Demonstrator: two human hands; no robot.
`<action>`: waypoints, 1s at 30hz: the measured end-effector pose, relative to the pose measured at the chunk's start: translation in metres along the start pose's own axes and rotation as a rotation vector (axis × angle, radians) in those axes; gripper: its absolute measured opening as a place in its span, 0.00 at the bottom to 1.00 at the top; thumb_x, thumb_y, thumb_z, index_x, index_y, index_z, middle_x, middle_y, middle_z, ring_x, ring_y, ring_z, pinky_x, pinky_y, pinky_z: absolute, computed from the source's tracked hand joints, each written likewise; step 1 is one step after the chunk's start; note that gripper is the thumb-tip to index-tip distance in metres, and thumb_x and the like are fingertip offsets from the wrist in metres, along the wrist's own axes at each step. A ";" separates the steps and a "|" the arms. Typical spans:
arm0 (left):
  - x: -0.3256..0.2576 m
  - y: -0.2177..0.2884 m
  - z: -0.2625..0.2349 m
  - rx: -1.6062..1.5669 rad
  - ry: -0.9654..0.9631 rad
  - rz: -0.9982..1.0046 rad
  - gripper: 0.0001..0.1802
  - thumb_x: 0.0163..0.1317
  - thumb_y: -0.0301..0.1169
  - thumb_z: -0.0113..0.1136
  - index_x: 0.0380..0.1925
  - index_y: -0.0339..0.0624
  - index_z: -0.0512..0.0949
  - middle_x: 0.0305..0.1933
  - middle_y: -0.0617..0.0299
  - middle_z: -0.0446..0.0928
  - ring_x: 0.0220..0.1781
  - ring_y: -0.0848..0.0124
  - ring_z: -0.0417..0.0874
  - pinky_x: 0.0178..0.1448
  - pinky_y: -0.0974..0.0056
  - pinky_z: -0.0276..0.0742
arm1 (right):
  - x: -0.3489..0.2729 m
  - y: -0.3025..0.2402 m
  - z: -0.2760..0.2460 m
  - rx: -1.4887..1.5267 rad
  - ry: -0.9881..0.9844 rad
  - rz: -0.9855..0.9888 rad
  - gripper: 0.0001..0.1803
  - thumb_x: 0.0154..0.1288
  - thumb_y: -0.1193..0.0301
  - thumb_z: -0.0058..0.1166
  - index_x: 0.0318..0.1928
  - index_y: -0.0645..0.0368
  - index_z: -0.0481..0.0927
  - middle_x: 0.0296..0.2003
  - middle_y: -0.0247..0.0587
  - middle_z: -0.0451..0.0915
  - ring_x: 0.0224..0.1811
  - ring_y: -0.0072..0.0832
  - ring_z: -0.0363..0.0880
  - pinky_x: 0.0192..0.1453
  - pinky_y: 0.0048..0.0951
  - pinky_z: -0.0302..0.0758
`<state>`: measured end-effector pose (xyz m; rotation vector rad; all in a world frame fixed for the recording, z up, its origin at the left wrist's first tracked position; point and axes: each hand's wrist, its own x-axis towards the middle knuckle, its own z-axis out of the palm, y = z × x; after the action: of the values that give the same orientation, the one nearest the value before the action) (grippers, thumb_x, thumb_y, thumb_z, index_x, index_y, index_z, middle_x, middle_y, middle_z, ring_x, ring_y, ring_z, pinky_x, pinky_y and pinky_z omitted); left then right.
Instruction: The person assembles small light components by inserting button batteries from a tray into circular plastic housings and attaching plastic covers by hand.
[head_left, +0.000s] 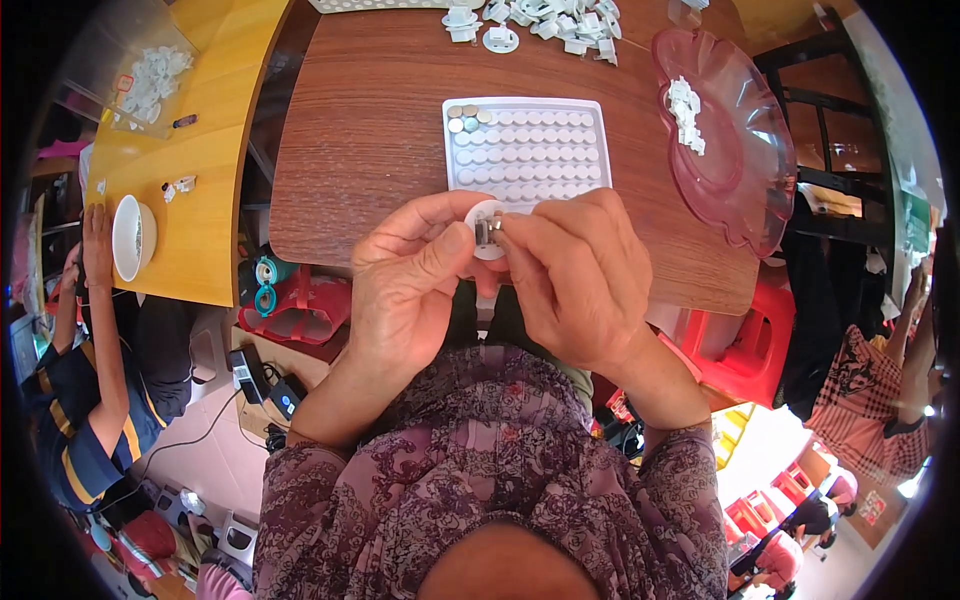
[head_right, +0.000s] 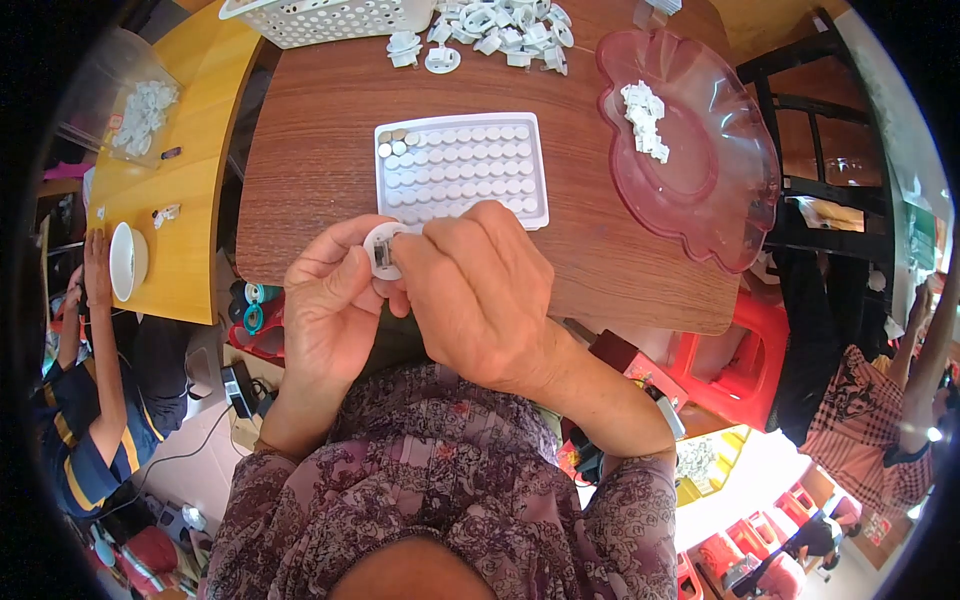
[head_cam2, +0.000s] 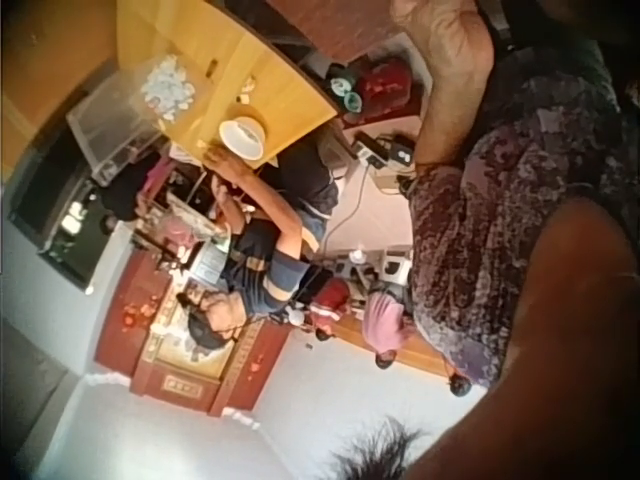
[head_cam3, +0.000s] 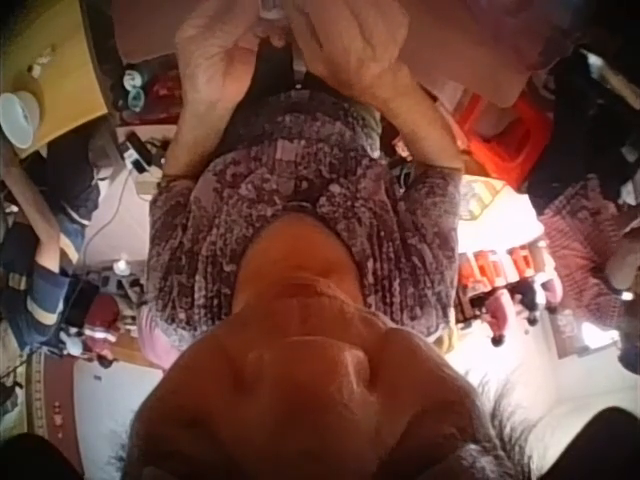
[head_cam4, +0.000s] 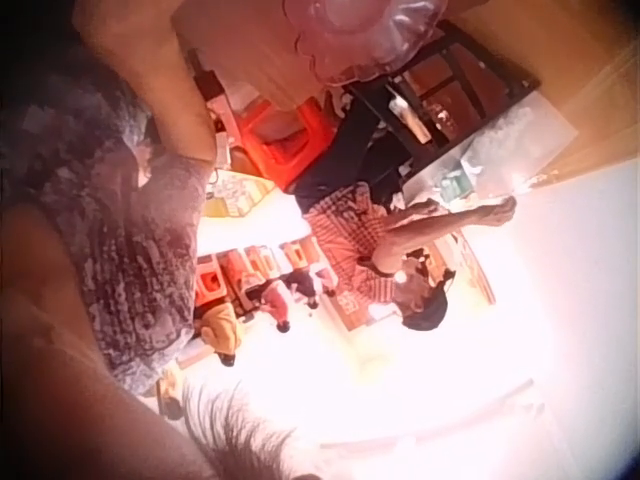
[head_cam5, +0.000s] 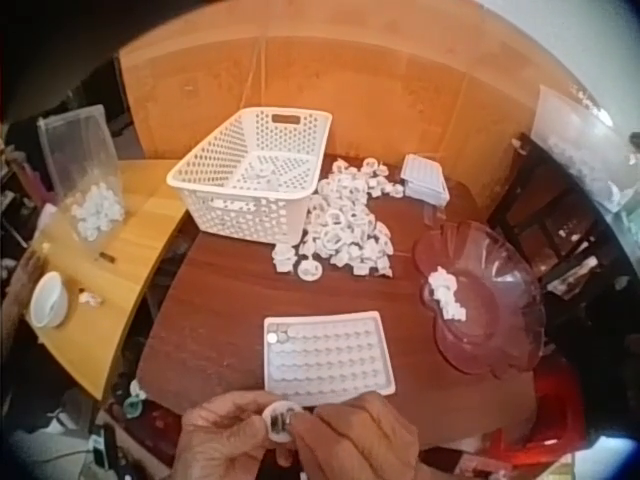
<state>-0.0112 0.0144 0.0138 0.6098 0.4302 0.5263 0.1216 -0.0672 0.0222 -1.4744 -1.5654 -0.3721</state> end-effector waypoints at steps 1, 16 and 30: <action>-0.001 -0.001 0.002 0.001 0.001 -0.001 0.16 0.61 0.28 0.57 0.46 0.29 0.74 0.42 0.52 0.78 0.36 0.68 0.80 0.34 0.67 0.76 | 0.000 -0.001 -0.002 -0.042 -0.002 -0.039 0.19 0.32 0.79 0.59 0.33 0.69 0.76 0.25 0.41 0.71 0.22 0.31 0.67 0.22 0.28 0.65; -0.012 -0.007 0.005 0.111 -0.009 0.081 0.17 0.57 0.26 0.61 0.45 0.29 0.75 0.39 0.55 0.79 0.37 0.72 0.80 0.37 0.69 0.78 | -0.002 -0.003 -0.013 0.108 -0.024 -0.030 0.20 0.27 0.79 0.57 0.30 0.70 0.76 0.23 0.40 0.71 0.20 0.30 0.66 0.20 0.26 0.64; -0.010 -0.014 0.002 0.180 -0.089 0.147 0.17 0.56 0.26 0.61 0.43 0.26 0.75 0.41 0.52 0.76 0.37 0.70 0.79 0.36 0.70 0.78 | 0.001 -0.019 -0.029 0.317 -0.137 0.465 0.10 0.43 0.84 0.59 0.30 0.63 0.77 0.25 0.40 0.73 0.22 0.30 0.73 0.23 0.25 0.68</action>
<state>-0.0137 -0.0021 0.0086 0.8391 0.3519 0.6016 0.1159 -0.0928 0.0447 -1.5735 -1.2602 0.2412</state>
